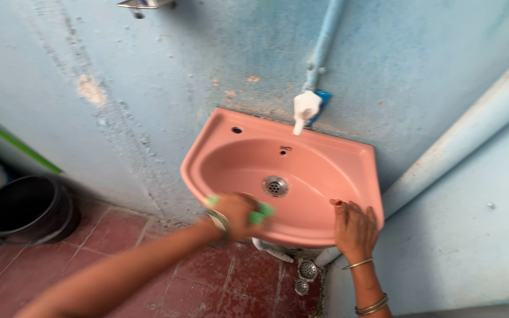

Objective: The person scrubs a pink wall-mounted sink with a green sponge, repeatedly wiping the basin, rim, and drain area. The person uses both hands to scrub different sections of the sink surface throughout the clip.

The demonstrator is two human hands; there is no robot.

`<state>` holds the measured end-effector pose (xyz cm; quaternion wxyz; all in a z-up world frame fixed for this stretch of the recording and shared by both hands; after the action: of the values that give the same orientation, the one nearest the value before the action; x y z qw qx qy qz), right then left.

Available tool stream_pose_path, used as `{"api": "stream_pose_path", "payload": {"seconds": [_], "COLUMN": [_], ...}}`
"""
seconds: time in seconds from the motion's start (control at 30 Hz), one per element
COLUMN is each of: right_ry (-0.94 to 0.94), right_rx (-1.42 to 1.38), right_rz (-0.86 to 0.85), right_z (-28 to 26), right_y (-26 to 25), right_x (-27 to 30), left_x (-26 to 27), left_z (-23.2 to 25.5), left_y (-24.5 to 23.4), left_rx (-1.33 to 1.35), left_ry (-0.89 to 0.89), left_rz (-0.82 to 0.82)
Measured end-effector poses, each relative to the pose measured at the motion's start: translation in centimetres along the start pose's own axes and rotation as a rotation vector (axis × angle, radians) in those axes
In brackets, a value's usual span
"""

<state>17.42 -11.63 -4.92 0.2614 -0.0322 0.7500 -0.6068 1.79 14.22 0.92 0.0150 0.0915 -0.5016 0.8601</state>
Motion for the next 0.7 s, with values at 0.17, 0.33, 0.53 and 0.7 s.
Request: {"api": "stream_pose_path", "payload": {"seconds": [0.17,0.33,0.53,0.7], "right_ry": [-0.005,-0.033,-0.013,0.002], "right_rx": [-0.103,-0.111,-0.147,-0.184], "right_rz": [0.027,0.081,0.128,0.13], "right_z": [-0.9,-1.9,-2.4,-2.1], "right_y": [-2.4,-3.8,-4.5,-4.2], "right_x": [1.1,1.2,1.6,1.7], "left_x": [1.2,2.4,2.2,3.7], "left_z": [8.0,-2.0,-12.0,-7.0], "left_y": [3.7,1.8,-6.6,-3.0], "left_rx": [-0.179,-0.045,0.013,0.065], "left_ry": [0.471,0.653,0.582,0.596], "left_rz": [0.385,0.691,0.94,1.053]}}
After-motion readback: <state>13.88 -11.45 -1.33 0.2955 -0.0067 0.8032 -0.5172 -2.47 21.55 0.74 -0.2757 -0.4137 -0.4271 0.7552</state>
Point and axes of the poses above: each hand's wrist, its own x-axis away from the middle knuckle, its own y-axis out of the palm, z = x × y, the point moved 5 cm from there along -x, towards the middle knuckle, and after that the axes turned 13 degrees about x, right-handed, at the moved point
